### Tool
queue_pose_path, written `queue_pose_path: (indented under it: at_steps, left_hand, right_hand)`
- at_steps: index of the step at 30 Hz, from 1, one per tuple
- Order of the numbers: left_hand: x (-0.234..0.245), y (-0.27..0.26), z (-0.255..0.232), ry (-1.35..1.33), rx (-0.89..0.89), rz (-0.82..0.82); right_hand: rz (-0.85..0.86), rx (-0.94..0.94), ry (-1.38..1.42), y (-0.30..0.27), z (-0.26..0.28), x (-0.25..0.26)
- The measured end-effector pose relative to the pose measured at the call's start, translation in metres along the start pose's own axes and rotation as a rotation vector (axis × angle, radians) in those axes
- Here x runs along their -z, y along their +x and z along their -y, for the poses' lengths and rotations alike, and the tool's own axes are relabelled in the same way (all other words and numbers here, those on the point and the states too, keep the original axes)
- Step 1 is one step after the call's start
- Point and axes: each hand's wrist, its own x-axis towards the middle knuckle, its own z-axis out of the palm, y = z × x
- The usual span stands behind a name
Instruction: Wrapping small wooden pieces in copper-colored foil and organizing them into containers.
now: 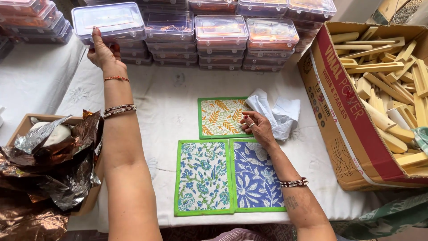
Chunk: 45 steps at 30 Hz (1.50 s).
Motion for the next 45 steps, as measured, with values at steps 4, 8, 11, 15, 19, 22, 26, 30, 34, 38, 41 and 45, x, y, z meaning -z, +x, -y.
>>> queue_pose_path:
  at_steps: [4, 8, 11, 15, 19, 22, 26, 30, 34, 38, 41, 45]
  left_hand:
    - [-0.010, 0.020, 0.000, -0.012, 0.060, -0.012]
    - [-0.011, 0.041, 0.017, 0.022, -0.156, -0.074]
    - [-0.007, 0.055, 0.029, 0.251, -0.357, -0.144]
    - [-0.003, 0.081, 0.047, 0.511, -0.471, -0.170]
    - [-0.009, 0.082, 0.043, 0.736, -0.536, -0.230]
    - [-0.012, 0.082, 0.037, 0.645, -0.287, -0.124]
    - [-0.003, 0.092, 0.041, 0.541, -0.238, -0.084]
    - [-0.004, 0.045, 0.033, 0.391, -0.083, -0.096]
    - [0.016, 0.008, 0.070, 0.464, -0.057, -0.025]
    - [0.042, -0.055, 0.111, 0.617, -0.240, 0.304]
    - [0.038, -0.157, 0.092, 0.827, -0.289, 0.619]
    - [0.046, -0.288, 0.073, 1.188, -0.082, 1.139]
  right_hand:
    - [-0.011, -0.002, -0.009, 0.002, -0.002, 0.000]
    - [-0.014, -0.012, -0.001, 0.002, -0.005, 0.000]
    - [-0.025, -0.029, -0.015, 0.001, -0.006, 0.000]
    - [-0.037, -0.033, -0.041, 0.001, -0.007, -0.001]
    - [-0.047, -0.047, -0.058, 0.001, -0.006, -0.003]
    - [-0.061, -0.058, -0.079, 0.001, -0.006, -0.002]
    - [-0.060, -0.048, -0.087, 0.002, -0.007, -0.004]
    - [-0.058, -0.028, -0.081, 0.001, -0.006, -0.004]
    - [-0.048, -0.002, -0.051, 0.003, -0.010, -0.002]
    - [-0.041, 0.009, -0.051, 0.002, -0.008, -0.003]
    - [-0.036, 0.027, -0.044, 0.002, -0.008, -0.002]
    - [-0.046, 0.063, -0.073, 0.001, -0.004, -0.004]
